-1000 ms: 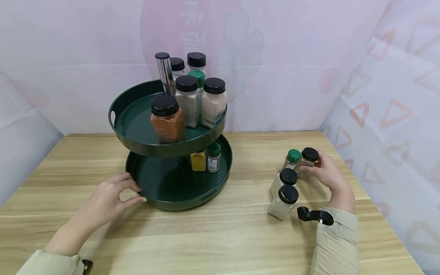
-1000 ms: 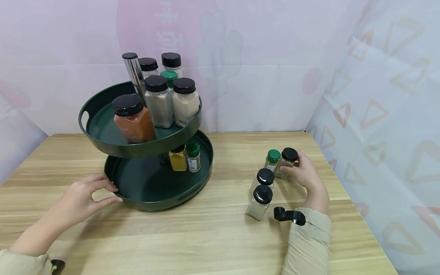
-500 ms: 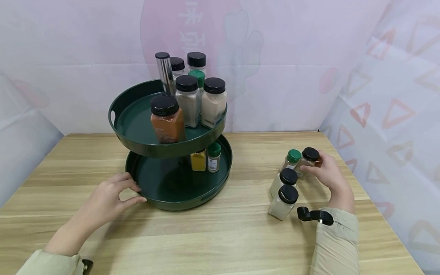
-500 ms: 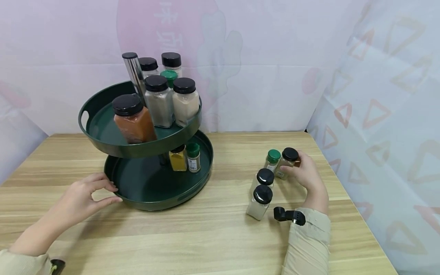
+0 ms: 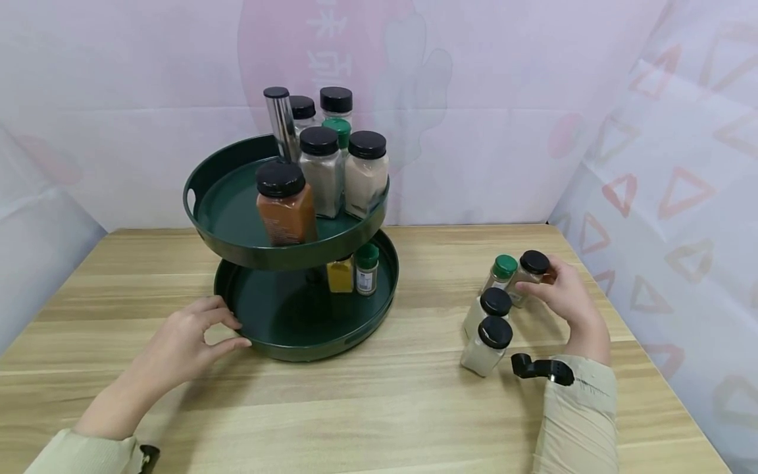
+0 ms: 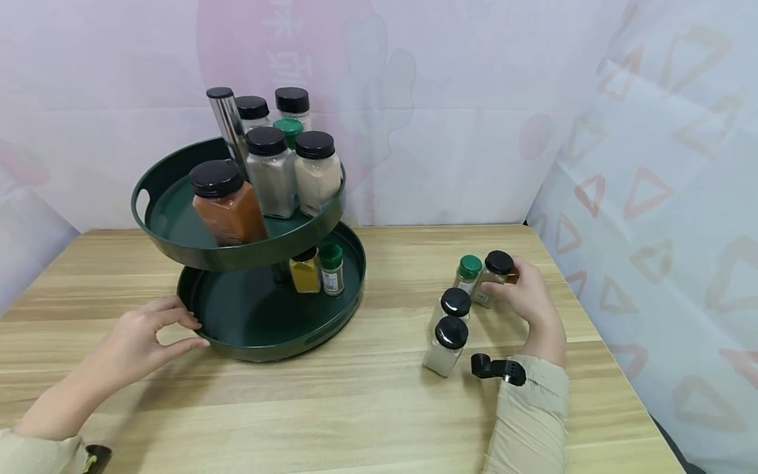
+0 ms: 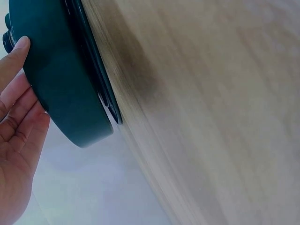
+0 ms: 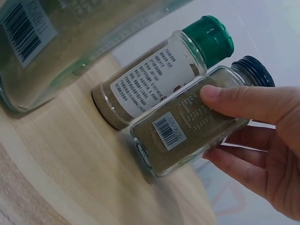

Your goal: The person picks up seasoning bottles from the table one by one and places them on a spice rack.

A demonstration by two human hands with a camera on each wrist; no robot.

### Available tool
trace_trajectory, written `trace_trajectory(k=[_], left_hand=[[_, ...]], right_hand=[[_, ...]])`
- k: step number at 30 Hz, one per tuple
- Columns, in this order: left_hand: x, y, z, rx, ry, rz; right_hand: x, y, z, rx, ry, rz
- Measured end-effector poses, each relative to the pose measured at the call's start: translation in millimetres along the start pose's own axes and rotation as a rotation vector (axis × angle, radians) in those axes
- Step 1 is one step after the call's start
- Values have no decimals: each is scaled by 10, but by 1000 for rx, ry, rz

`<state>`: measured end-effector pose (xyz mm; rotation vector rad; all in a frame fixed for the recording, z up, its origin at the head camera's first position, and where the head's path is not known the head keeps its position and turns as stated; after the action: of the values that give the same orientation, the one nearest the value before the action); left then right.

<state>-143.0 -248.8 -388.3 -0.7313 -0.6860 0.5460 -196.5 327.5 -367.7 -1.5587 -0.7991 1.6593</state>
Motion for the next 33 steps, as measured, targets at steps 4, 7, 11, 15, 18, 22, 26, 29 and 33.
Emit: trace_trajectory(k=[4, 7, 11, 15, 18, 22, 26, 29, 33], left_hand=[[5, -8, 6, -2, -4, 6], [7, -11, 4, 2, -6, 7], [1, -6, 3, 6, -1, 5], [-4, 2, 13, 12, 15, 7], [-9, 5, 21, 13, 21, 5], [-15, 7, 28, 15, 25, 1], [-18, 10, 17, 18, 29, 2], [-19, 11, 3, 23, 29, -1], [-22, 13, -3, 27, 29, -4]], right_hand=[[-27, -38, -13, 8, 2, -4], [-49, -70, -26, 27, -13, -14], [-75, -119, -53, 66, -29, -14], [-108, -182, -95, 88, -19, 0], [-136, -227, -125, 100, -24, 16], [-183, -279, -159, 121, -39, 25], [-248, -331, -202, 141, -35, 13], [-286, -363, -232, 166, -47, 21], [-324, -387, -261, 215, -84, 37]])
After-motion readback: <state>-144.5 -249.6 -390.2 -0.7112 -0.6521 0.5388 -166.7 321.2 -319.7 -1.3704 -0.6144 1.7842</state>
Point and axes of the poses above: each hand's wrist, its own z-axis towards the middle knuckle, its own y-axis out of the palm, x = y × z, the point moved 1 cm from there along z, towards the middle knuckle, and after that the axes turned 10 degrees about -z, right-handed, at the moved point
